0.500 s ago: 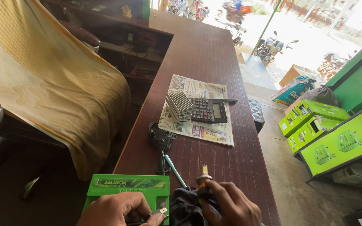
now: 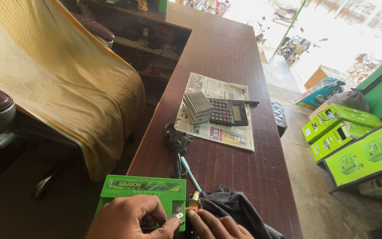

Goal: The person connects wires to an electronic board and a battery using a screwdriver and wire strippers. They apply electrical tape to the wire connections and handle various electronic components on a desk.

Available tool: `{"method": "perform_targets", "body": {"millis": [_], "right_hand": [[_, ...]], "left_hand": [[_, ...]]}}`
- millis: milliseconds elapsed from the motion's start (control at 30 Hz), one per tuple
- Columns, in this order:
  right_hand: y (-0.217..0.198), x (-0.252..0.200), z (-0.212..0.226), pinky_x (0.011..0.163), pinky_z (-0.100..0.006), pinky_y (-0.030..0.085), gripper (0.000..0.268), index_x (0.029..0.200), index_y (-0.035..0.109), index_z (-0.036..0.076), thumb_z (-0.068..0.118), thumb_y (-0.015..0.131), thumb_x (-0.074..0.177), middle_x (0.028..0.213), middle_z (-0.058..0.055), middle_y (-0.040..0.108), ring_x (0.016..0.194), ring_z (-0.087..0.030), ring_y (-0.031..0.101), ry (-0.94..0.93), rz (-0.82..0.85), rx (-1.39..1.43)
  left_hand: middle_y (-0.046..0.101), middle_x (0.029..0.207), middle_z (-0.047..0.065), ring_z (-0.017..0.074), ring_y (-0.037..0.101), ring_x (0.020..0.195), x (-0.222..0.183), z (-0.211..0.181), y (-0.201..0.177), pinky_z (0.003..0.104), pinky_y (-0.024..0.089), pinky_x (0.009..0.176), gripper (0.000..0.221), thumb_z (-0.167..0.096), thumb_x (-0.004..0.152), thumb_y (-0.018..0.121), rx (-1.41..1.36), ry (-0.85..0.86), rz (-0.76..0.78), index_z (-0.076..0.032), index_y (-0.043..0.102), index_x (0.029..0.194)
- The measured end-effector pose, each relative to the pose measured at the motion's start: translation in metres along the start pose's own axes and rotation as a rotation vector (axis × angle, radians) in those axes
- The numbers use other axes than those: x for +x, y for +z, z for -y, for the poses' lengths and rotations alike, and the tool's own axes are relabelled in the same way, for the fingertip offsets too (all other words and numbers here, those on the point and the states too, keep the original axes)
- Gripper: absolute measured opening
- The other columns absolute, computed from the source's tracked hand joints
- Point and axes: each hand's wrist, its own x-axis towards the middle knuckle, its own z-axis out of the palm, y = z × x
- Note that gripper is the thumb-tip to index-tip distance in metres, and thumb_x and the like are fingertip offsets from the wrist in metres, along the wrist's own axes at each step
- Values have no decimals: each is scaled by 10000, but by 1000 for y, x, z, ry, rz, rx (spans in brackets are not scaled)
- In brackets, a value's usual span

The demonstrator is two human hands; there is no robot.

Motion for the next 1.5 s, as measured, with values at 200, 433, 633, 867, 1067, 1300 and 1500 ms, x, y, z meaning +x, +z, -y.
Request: {"method": "perform_targets", "body": {"millis": [200, 433, 633, 867, 1067, 1300, 1500], "right_hand": [[-2, 0, 0, 669, -239, 604, 421, 1301, 701, 216, 248, 690, 881, 1135, 7, 752, 815, -74, 712, -7, -17, 5], [8, -11, -6, 767, -339, 623, 424, 1313, 676, 140, 250, 657, 903, 1113, -56, 769, 915, -162, 757, 94, 22, 98], [3, -14, -15, 854, -387, 604, 650, 1417, 630, 90, 435, 780, 886, 1087, -83, 765, 1000, -223, 764, 221, 63, 308], [-31, 24, -20, 812, -372, 610, 514, 1302, 699, 210, 274, 819, 806, 1215, -99, 668, 1080, -259, 713, 228, 151, 468], [-39, 32, -14, 785, -374, 613, 468, 1282, 692, 140, 205, 790, 830, 1208, -99, 678, 1076, -252, 716, 152, -3, 362], [-35, 22, 0, 776, -345, 627, 508, 1291, 690, 109, 194, 802, 803, 1144, -104, 678, 952, -216, 713, 71, 12, 216], [-57, 32, -9, 812, -372, 596, 538, 1294, 699, 88, 155, 779, 766, 1150, -125, 705, 989, -254, 746, 262, -23, 536]], "left_hand": [[794, 697, -30, 109, 765, 640, -2, -2, -2, 288, 596, 613, 353, -518, 718, 872, 30, 16, -10, -177, 785, 735], [792, 686, -28, 93, 746, 670, -2, 1, 0, 270, 602, 619, 357, -522, 706, 882, 29, -64, -5, -182, 781, 745], [806, 675, -45, 66, 737, 675, 0, 8, 3, 247, 599, 619, 358, -512, 713, 916, 49, 1, -19, -181, 782, 712], [746, 632, -41, 34, 725, 601, -2, 3, 1, 211, 577, 565, 328, -450, 725, 928, 53, -126, 22, -159, 777, 708], [675, 478, -26, 1, 596, 439, -3, -6, -3, 209, 438, 461, 275, -360, 742, 938, 69, -223, 45, -129, 795, 697], [635, 451, -36, 11, 513, 459, -3, -2, -2, 217, 402, 443, 282, -365, 728, 950, 48, -193, 35, -130, 801, 678], [704, 510, -115, -62, 650, 482, -1, 1, 1, 169, 481, 454, 273, -343, 736, 933, -122, 64, -66, -134, 773, 662]]}}
